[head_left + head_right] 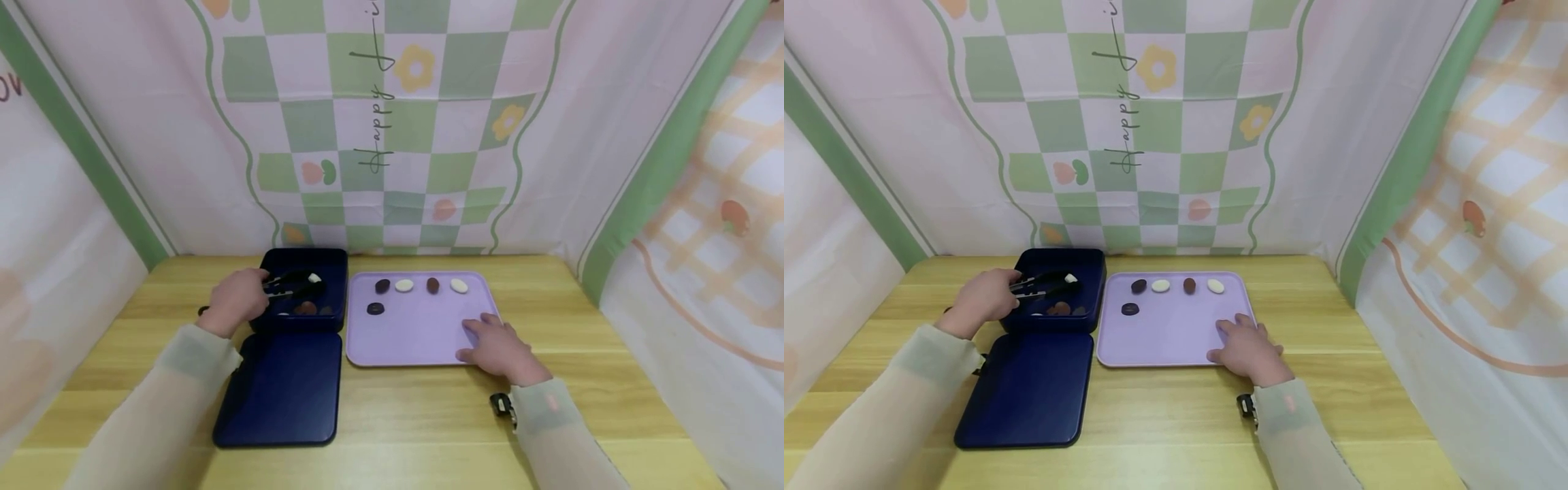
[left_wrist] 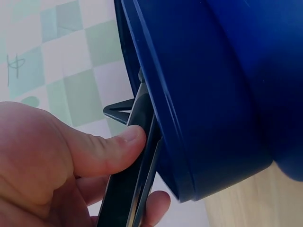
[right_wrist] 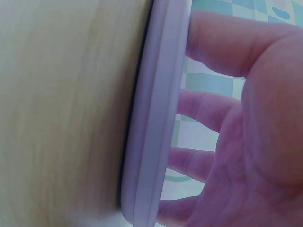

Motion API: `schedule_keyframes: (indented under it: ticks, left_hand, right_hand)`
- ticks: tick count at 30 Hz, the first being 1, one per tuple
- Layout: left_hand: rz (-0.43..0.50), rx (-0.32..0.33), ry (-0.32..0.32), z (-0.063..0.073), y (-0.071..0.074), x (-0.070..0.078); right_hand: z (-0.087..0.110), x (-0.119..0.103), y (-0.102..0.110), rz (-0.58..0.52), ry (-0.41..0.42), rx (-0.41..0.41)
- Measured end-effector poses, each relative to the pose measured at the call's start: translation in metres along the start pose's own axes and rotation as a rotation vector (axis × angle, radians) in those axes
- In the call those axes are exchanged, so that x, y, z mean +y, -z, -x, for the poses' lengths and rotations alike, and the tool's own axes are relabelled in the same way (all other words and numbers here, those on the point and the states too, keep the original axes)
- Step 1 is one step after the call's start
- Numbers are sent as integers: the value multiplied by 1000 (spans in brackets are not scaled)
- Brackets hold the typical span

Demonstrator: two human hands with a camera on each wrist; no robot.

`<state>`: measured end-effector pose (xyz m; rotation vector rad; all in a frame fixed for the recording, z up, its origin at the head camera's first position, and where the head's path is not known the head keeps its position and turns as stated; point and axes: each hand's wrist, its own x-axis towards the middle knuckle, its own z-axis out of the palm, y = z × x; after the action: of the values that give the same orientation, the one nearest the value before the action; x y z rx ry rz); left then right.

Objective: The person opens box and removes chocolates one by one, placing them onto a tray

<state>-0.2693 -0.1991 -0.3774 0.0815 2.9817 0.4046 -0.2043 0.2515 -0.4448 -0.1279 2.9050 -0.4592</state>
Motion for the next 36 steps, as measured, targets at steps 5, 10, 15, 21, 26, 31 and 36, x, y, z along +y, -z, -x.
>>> schedule_keyframes:
  ticks: [5,10,15,21,26,31,36]
  left_hand:
    - [7,-2,-3,1,-1,0]
    - [59,-8,-47,2,1,-6]
    - [134,-33,-82,2,6,-12]
    - [153,-49,-72,4,11,-15]
    - [148,-20,-76,3,8,-16]
    - [156,2,-79,6,9,-9]
    - [108,71,-141,15,12,13]
  right_hand:
    - [-1,0,-1,-1,-11,-3]
    - [-1,0,-2,1,-17,-2]
    - [-1,1,-2,2,-11,1]
    - [-2,0,-3,-2,-14,-2]
    - [-3,1,-3,-6,-30,-14]
    - [-3,2,-3,-7,-31,-17]
    - [-4,2,-4,-8,-34,-16]
